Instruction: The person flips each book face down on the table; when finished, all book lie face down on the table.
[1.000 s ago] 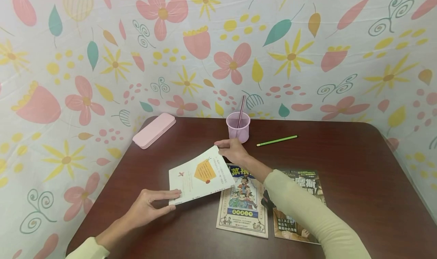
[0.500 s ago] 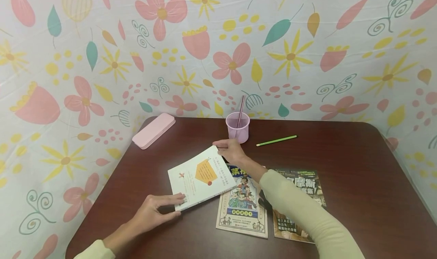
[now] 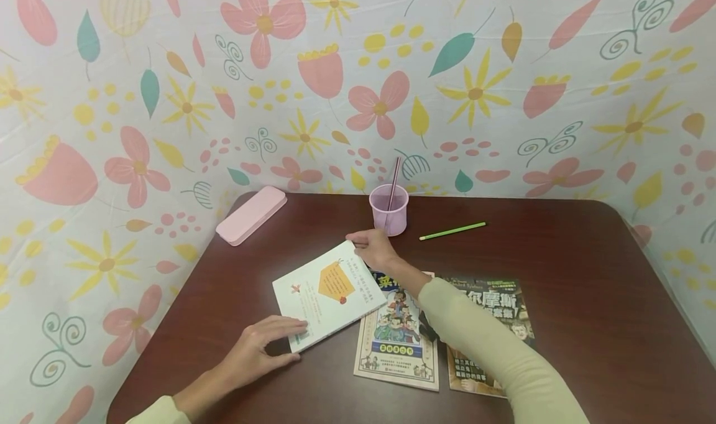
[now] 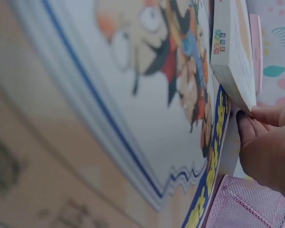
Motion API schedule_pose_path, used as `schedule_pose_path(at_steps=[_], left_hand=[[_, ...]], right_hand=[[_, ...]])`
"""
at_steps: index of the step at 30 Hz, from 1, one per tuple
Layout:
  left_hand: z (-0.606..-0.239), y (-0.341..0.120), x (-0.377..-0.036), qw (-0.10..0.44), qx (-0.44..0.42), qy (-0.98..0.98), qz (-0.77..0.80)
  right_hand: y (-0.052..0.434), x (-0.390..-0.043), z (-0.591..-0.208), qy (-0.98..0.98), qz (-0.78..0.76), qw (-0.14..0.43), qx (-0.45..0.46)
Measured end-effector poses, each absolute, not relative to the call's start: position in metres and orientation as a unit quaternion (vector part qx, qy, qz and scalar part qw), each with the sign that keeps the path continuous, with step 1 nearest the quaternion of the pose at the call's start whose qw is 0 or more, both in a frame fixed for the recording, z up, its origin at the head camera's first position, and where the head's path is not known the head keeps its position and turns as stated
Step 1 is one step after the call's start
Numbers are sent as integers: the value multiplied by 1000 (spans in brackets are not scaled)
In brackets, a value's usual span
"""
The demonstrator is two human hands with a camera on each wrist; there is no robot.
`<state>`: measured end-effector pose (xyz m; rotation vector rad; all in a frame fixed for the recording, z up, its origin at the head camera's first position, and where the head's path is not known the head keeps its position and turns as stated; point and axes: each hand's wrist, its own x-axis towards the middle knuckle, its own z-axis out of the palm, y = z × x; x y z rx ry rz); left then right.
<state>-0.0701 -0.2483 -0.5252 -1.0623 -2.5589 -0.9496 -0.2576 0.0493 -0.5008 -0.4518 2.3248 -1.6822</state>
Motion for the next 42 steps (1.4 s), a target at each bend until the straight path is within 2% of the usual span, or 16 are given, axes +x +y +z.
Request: schedule_pose_path(at_steps=[7, 16, 26, 33, 42], left_hand=[[-530, -253, -76, 77, -373, -863, -332], [-516, -259, -89, -1, -352, -847, -398], [-495, -270, -115, -14, -305, -851, -427], [-479, -279, -139, -42, -266, -859, -436], [-484, -289, -164, -66, -268, -867, -414]], right_hand=[[51, -256, -497, 827, -521, 125, -171], [56, -248, -489, 836, -479, 150, -223], [73, -226, -474, 842, -424, 179, -281], [85, -201, -467, 849, -410, 183, -277], [103, -175, -463, 855, -398, 185, -276]])
